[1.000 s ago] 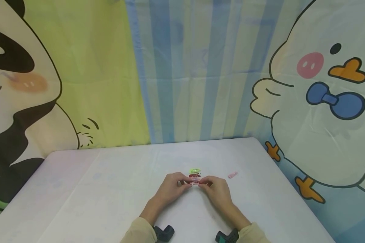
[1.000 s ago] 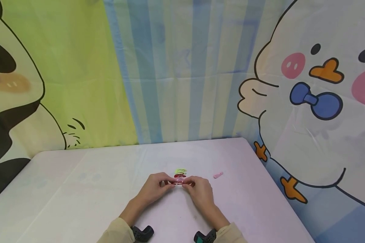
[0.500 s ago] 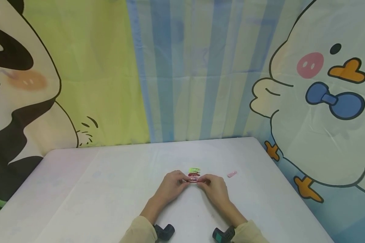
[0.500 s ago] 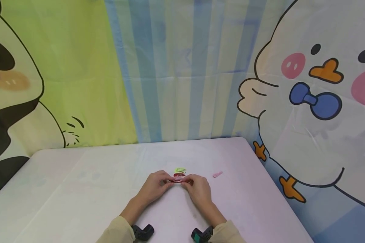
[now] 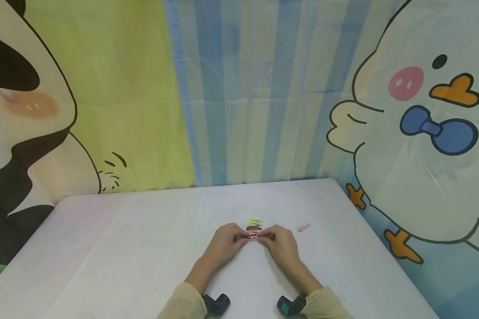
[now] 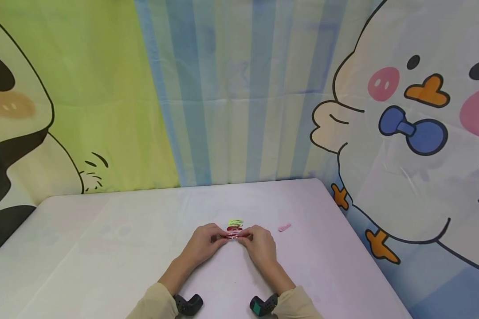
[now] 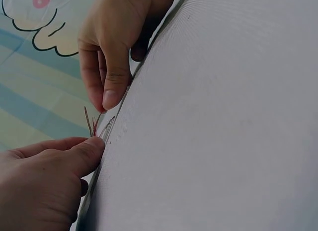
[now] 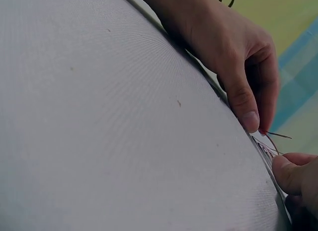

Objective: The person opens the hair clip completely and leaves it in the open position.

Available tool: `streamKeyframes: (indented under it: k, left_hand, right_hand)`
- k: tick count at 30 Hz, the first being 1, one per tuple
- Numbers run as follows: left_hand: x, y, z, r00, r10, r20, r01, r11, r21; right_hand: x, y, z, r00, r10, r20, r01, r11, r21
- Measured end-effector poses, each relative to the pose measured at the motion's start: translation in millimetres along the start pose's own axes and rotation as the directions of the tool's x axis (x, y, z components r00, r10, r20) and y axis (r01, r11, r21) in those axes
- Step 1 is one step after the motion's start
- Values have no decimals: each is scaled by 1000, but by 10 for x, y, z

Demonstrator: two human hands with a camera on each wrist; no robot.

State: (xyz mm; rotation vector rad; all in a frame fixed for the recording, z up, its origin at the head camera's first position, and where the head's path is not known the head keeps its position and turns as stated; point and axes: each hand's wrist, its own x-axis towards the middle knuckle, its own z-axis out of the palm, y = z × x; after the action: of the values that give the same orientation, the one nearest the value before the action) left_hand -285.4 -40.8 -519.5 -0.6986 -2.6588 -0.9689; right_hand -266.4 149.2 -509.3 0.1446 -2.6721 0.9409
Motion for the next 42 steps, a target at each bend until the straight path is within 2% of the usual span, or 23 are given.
streamKeyframes:
  k: [8,18,30,42]
  left_hand:
    - [3,-16,18,999,-48,7,48,999,-17]
    - [19,-11,33,997,-74,10,74,997,8]
    - [41,-15,58,997,-75,-4,75,997,18]
    - [36,13,49,995,-98,-3,98,995,17]
  right_hand:
    - [4,-12,4,1000,19,12,-18,1000,-23]
    - [14,-9,8,1000,16,15,-16,999,-48]
    - [27,-9,5,999,29,40,-25,995,-95]
    - [10,-29,-17,998,35,45,-30,995,-97]
